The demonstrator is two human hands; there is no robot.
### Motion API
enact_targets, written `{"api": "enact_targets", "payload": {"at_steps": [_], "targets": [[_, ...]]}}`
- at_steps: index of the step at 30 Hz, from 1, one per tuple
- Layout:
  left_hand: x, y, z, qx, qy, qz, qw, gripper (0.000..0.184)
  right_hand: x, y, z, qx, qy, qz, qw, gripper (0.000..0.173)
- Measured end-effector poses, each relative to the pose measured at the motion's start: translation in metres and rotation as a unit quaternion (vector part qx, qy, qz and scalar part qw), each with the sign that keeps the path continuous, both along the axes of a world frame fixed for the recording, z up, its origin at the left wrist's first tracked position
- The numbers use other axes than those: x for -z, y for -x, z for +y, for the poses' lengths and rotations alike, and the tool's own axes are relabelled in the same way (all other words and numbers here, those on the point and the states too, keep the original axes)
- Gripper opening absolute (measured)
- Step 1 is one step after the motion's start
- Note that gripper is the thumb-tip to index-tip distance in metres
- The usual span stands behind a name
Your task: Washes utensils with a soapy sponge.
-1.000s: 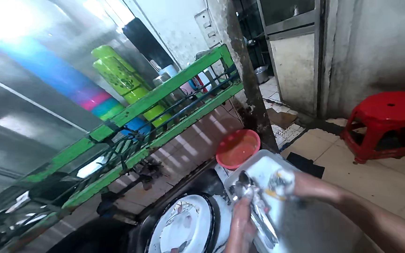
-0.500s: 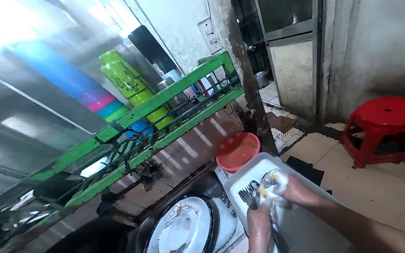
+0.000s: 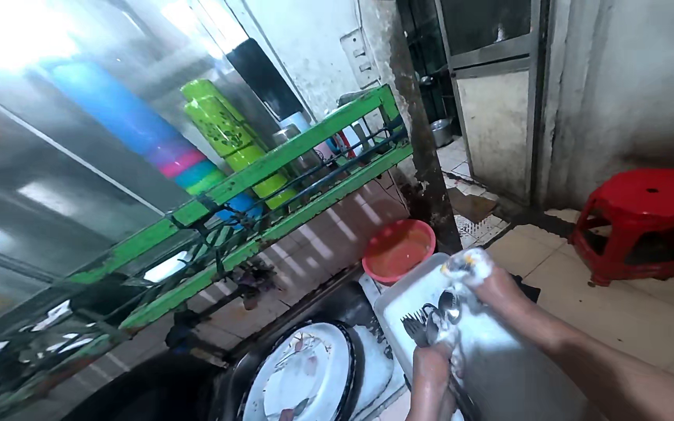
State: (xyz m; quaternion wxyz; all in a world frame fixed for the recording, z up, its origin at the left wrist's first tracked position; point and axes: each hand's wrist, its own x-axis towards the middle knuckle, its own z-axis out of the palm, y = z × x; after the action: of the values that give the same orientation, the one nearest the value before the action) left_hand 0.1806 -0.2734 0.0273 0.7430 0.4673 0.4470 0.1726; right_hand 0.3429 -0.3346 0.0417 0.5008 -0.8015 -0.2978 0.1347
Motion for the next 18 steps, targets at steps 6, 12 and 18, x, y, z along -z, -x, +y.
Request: {"api": "enact_targets", "payload": {"at_steps": [6,12,18], "targets": [[-0.002,0.012,-0.002,0.063,-0.004,-0.047,0.997,0.008,-0.005,0.015,-0.006,-0.098,0.029,0.06,0.993,0.046],[0.0,0.01,-0.001,0.06,-0.052,0.062,0.995,0.017,-0.005,-0.015,-0.014,0.046,-0.13,0.053,0.989,0.04],[-0.004,-0.011,0.0,-0.002,-0.067,-0.019,0.998,0.014,0.018,0.043,-0.001,-0.021,-0.01,0.124,0.992,0.056]]}}
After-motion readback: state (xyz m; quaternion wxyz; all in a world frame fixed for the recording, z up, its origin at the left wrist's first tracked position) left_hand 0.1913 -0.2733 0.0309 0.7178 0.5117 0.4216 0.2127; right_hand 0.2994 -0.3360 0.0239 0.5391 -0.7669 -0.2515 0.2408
